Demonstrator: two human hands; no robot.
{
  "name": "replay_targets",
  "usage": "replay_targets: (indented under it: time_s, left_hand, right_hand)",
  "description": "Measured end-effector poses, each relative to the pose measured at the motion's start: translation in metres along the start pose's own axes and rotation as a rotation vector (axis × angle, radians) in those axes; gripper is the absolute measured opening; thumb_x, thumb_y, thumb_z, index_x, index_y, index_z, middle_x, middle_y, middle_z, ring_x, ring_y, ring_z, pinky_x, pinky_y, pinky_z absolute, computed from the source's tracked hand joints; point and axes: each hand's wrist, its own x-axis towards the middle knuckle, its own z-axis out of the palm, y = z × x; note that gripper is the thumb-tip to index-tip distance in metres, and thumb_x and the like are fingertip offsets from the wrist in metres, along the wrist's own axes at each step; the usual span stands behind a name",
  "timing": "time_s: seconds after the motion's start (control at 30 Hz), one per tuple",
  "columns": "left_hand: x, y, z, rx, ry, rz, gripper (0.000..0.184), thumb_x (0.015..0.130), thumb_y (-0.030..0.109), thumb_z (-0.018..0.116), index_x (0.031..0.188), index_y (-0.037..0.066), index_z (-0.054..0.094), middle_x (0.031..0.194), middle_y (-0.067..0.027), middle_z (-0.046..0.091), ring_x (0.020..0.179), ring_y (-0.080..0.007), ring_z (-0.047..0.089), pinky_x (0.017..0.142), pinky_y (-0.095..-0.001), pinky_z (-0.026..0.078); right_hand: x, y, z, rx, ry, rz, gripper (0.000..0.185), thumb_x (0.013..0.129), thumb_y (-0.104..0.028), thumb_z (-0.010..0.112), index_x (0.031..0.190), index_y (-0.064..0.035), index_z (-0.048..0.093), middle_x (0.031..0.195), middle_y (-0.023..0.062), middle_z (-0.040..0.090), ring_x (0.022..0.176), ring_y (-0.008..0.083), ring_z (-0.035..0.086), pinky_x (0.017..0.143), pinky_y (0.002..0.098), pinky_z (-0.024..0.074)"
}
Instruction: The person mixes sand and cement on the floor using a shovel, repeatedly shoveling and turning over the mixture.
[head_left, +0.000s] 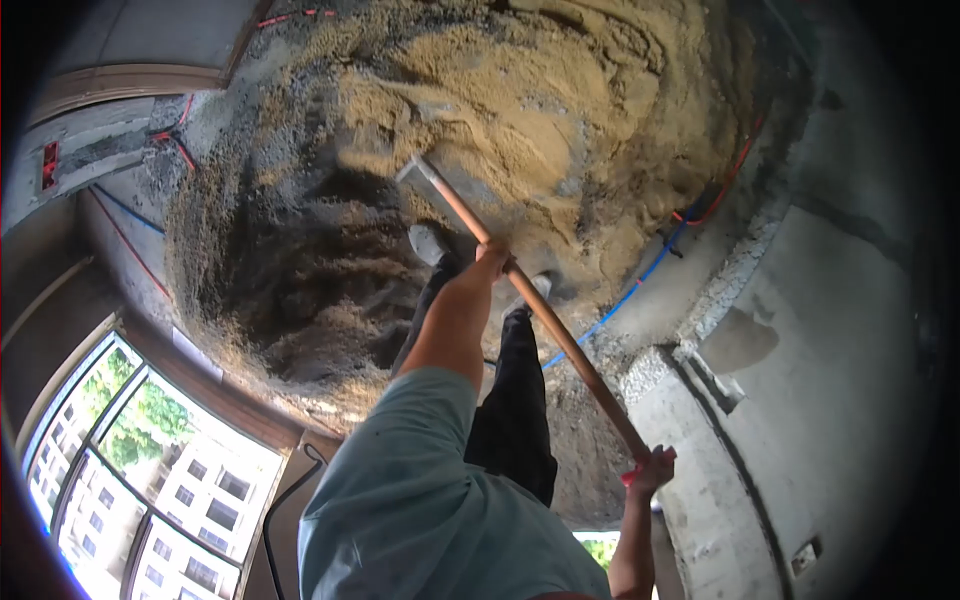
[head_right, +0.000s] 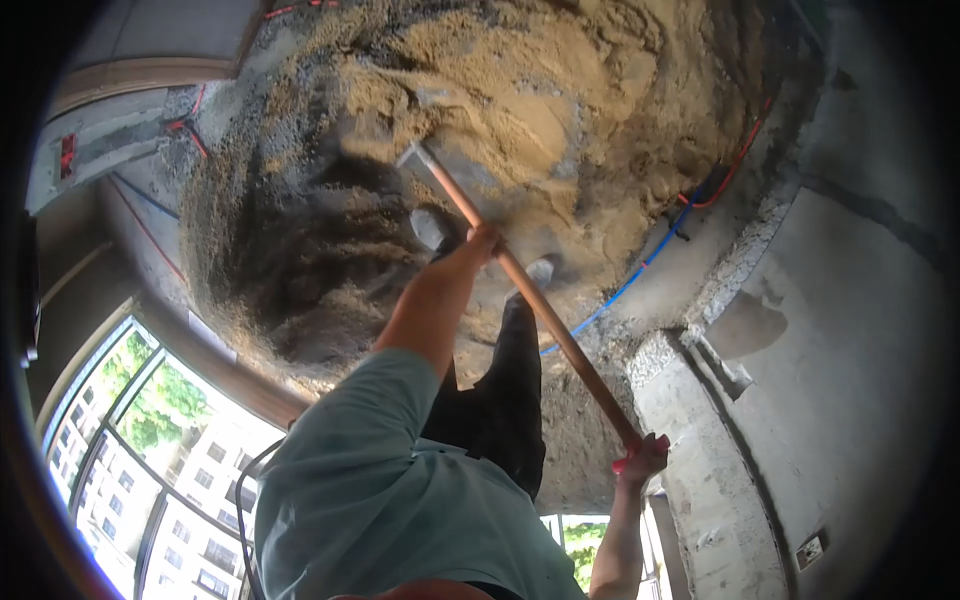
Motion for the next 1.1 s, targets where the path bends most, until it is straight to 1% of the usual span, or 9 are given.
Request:
replay_targets:
  time_s: [0.33,0.47,0.5,0.57,0.67,0.7,0.9,1.0,1.1]
  left_hand:
    - [-0.122,0.01,-0.044,-0.195,0.055,-0.072,0.017,0.074,0.012,0.058,0.087,0.001,0.055,0.069,-0.0105,0.061,0.057,-0.0209,0.061,0.05,-0.0336,0.05]
    - [-0.133,0.013,-0.108,-0.643,-0.029,0.097,0.007,0.073,0.014,0.058,0.071,0.008,0.055,0.063,-0.0061,0.056,0.053,-0.0194,0.055,0.051,-0.0343,0.048]
    - [-0.133,0.025,-0.13,-0.767,-0.058,0.077,0.009,0.076,0.011,0.055,0.068,0.008,0.052,0.058,-0.0055,0.05,0.05,-0.0199,0.052,0.047,-0.0332,0.047]
    - [-0.119,0.029,-0.195,-0.939,-0.387,0.189,0.015,0.075,0.01,0.051,0.063,0.01,0.043,0.057,-0.007,0.046,0.053,-0.0212,0.049,0.049,-0.0329,0.045]
    - [-0.196,0.055,-0.257,-0.826,0.078,0.382,0.013,0.076,0.018,0.049,0.068,0.008,0.049,0.062,-0.0101,0.051,0.058,-0.0253,0.052,0.059,-0.0406,0.048]
    - [-0.212,0.052,-0.281,-0.841,0.016,0.461,0.011,0.075,0.018,0.051,0.073,0.007,0.05,0.064,-0.0108,0.053,0.061,-0.0261,0.054,0.06,-0.0414,0.049]
    - [-0.269,0.018,-0.286,-0.818,-0.083,0.554,0.016,0.077,0.02,0.054,0.082,0.005,0.055,0.07,-0.0123,0.057,0.066,-0.029,0.057,0.064,-0.0432,0.05]
    - [-0.28,0.01,-0.221,-0.878,-0.154,0.554,0.01,0.077,0.017,0.054,0.075,0.007,0.054,0.064,-0.0092,0.055,0.06,-0.0256,0.056,0.058,-0.0393,0.049]
    - [-0.209,-0.014,-0.154,-0.861,-0.012,0.335,0.014,0.074,0.01,0.058,0.064,0.011,0.049,0.055,-0.0048,0.048,0.046,-0.0177,0.048,0.044,-0.0291,0.043]
  right_hand:
    - [0.072,-0.032,-0.042,-0.242,-0.076,-0.4,0.025,0.08,-0.014,0.058,0.062,-0.0023,0.044,0.052,0.0036,0.042,0.047,0.0155,0.039,0.041,0.0354,0.0305]
    - [0.099,-0.067,0.014,-0.006,-0.113,-0.561,0.011,0.077,-0.005,0.056,0.071,-0.0043,0.048,0.056,0.0005,0.048,0.04,0.0094,0.044,0.033,0.0247,0.0334]
    - [0.114,-0.056,0.029,-0.153,-0.034,-0.81,0.006,0.072,-0.006,0.057,0.069,-0.0063,0.053,0.06,0.0021,0.051,0.049,0.0133,0.049,0.043,0.0278,0.0403]
    - [0.145,-0.007,0.076,0.485,-0.266,-0.551,0.012,0.069,-0.005,0.054,0.08,-0.0046,0.057,0.08,0.0063,0.057,0.072,0.0179,0.053,0.067,0.0295,0.0468]
    - [0.091,-0.042,0.137,0.272,-0.592,-0.85,0.043,0.083,-0.037,0.059,0.107,-0.0011,0.056,0.106,0.0103,0.057,0.094,0.0215,0.056,0.081,0.0335,0.0466]
    - [0.064,-0.056,0.142,0.218,-0.677,-0.621,0.05,0.081,-0.044,0.06,0.106,-0.0011,0.058,0.109,0.0111,0.056,0.098,0.0211,0.055,0.084,0.0325,0.0453]
    - [0.111,-0.007,0.117,-0.003,-0.713,-0.722,0.03,0.081,-0.025,0.063,0.097,0.0006,0.058,0.088,0.0105,0.063,0.082,0.0196,0.061,0.074,0.0304,0.0486]
    - [0.139,0.009,0.069,0.007,-0.807,-0.089,0.021,0.081,-0.021,0.063,0.084,-0.0013,0.057,0.074,0.0084,0.062,0.063,0.0155,0.06,0.058,0.0275,0.0496]
    - [0.139,-0.011,0.018,0.013,-0.684,0.009,0.021,0.083,-0.016,0.058,0.07,-0.0083,0.044,0.057,-0.0001,0.05,0.047,0.0077,0.049,0.034,0.0234,0.0373]
